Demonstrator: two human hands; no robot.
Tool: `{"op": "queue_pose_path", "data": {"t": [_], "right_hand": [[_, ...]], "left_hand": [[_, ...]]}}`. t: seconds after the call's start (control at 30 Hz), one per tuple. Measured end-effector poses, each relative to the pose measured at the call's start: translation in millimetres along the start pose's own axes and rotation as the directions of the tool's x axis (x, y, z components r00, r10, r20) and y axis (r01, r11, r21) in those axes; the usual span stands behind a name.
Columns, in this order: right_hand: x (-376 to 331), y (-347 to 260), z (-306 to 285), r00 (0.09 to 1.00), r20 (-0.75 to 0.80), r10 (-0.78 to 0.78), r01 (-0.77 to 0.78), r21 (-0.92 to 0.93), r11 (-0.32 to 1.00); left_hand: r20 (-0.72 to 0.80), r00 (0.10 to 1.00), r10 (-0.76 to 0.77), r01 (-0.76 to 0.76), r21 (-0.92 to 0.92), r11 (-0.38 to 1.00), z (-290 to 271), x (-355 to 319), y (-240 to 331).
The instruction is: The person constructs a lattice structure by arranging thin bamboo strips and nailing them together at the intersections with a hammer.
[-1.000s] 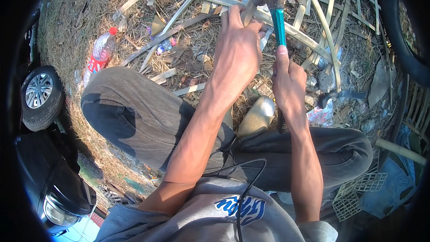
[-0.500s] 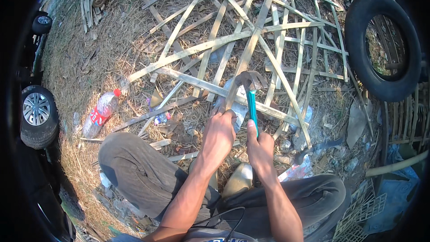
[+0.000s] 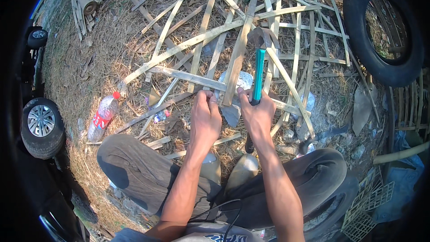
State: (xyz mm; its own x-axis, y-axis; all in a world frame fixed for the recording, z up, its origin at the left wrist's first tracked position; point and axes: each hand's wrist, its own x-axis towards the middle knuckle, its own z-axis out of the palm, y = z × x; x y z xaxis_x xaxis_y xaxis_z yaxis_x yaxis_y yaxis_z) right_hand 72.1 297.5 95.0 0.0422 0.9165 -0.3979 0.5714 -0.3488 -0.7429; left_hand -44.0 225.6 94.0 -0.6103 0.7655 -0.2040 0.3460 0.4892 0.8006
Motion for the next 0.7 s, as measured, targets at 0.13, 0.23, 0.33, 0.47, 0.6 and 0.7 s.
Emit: {"op": "queue_pose_path", "data": {"t": [0.13, 0.23, 0.33, 0.47, 0.6, 0.7], "right_hand": [[-3, 5, 9, 1.000, 0.017, 0.023, -0.024, 0.039, 0.999], [4, 15, 15, 0.998, 0.005, 0.061, -0.061, 0.029, 0.998], [5, 10, 17, 0.998, -0.015, 0.056, -0.055, 0.053, 0.997], [10, 10, 19, 0.997, 0.019, 0.069, -0.071, 0.126, 0.990], [15, 19, 24, 0.998, -0.022, 0.056, -0.054, 0.072, 0.996], [21, 28, 29, 1.000, -0.022, 0.011, -0.008, 0.097, 0.995]], "left_hand": [[0.185, 0.969, -0.165, 0.208, -0.244, 0.947, -15, 2, -8], [0.170, 0.969, -0.178, 0.211, -0.203, 0.956, -14, 0, -4], [0.196, 0.940, -0.278, 0.283, 0.003, 0.959, -5, 6, -13], [-0.033, 0.991, 0.133, -0.126, 0.168, 0.978, 8, 1, -38], [0.169, 0.961, -0.220, 0.234, -0.068, 0.970, 5, 4, -32], [0.158, 0.970, -0.187, 0.210, -0.144, 0.967, 4, 5, -35]]}}
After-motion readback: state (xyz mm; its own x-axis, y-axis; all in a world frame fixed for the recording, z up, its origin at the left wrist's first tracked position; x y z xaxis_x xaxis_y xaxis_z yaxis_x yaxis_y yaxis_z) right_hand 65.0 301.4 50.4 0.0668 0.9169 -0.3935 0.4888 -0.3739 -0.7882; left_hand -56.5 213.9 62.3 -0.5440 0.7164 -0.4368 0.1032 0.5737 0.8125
